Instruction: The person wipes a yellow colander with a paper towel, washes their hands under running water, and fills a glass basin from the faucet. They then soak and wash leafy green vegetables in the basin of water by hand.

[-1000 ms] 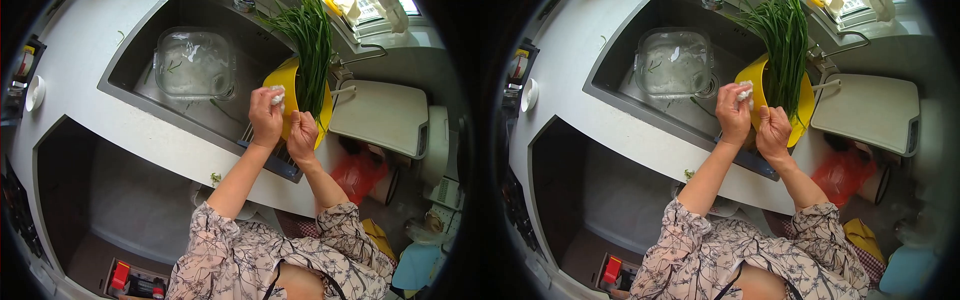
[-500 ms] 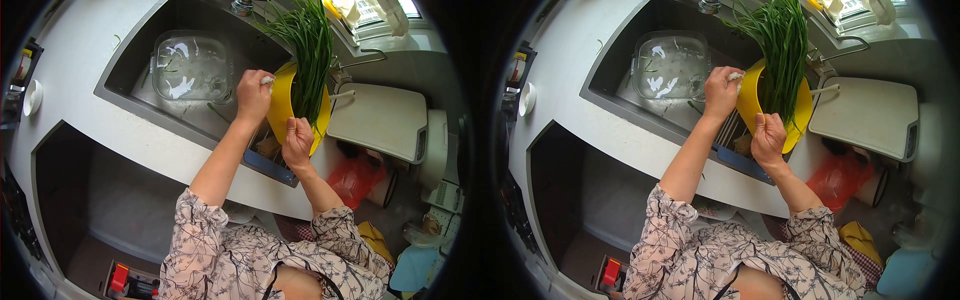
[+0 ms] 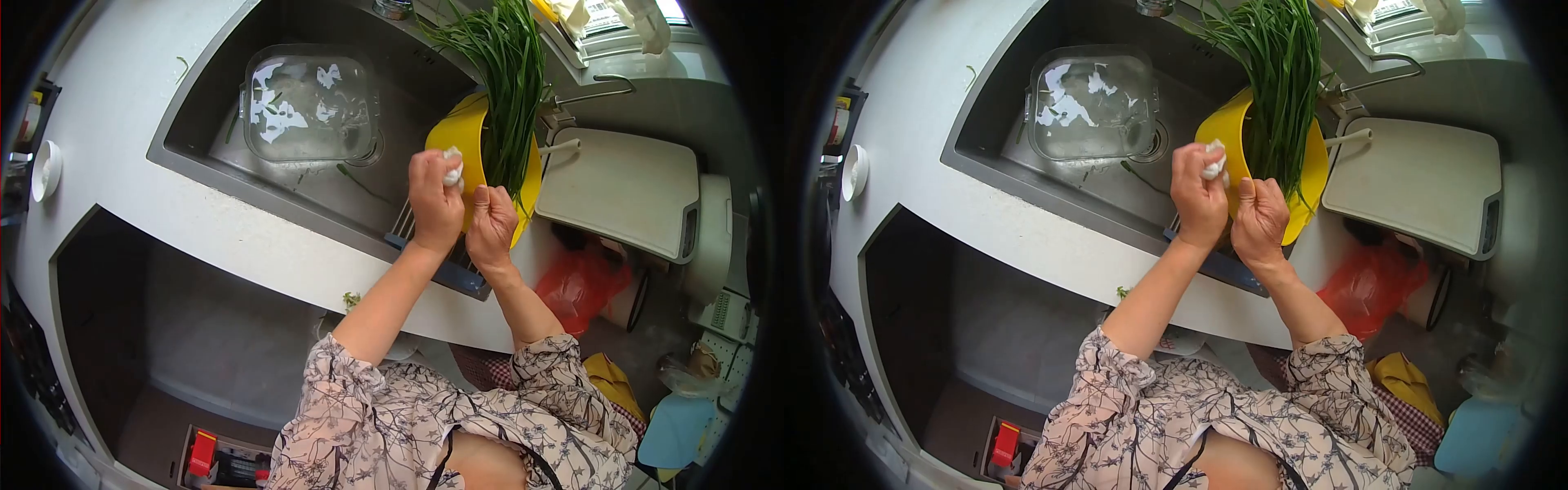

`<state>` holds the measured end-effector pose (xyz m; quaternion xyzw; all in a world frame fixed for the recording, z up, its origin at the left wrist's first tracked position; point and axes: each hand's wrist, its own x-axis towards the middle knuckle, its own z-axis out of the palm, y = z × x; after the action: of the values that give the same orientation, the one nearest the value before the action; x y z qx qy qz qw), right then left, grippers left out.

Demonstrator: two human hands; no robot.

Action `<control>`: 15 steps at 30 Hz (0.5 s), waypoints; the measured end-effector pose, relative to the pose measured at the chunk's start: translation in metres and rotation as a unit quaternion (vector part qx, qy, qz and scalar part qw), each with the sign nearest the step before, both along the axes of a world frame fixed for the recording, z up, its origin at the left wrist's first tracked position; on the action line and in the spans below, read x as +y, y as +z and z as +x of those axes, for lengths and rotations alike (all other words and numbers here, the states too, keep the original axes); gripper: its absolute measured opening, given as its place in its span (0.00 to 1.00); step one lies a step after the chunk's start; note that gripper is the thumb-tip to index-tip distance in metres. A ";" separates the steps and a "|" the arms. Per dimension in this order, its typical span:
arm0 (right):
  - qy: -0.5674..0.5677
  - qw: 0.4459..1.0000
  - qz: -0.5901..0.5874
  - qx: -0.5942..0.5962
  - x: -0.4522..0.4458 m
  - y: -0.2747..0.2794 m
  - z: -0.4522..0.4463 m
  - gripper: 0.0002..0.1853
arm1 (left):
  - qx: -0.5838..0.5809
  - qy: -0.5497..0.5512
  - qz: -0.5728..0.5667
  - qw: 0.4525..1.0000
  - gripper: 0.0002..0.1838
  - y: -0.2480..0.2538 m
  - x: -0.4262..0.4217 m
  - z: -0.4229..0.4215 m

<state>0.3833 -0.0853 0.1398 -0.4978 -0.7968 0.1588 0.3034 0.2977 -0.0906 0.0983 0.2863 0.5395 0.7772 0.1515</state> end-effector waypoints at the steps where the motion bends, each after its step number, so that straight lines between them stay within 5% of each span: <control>1: 0.003 1.000 -0.004 0.009 0.000 0.001 0.001 0.16 | -0.016 -0.011 -0.004 1.000 0.10 -0.001 -0.011 0.015; 8: 0.002 1.000 -0.022 0.005 -0.002 0.001 0.001 0.18 | -0.014 -0.024 -0.052 0.998 0.08 -0.014 0.030 -0.036; 15: -0.015 0.997 -0.069 0.043 0.004 -0.002 0.001 0.18 | -0.054 0.020 -0.022 0.998 0.08 -0.020 -0.013 0.029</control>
<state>0.3844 -0.0809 0.1380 -0.5222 -0.7626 0.2301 0.3045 0.3265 -0.1036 0.0784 0.2298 0.5535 0.7820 0.1711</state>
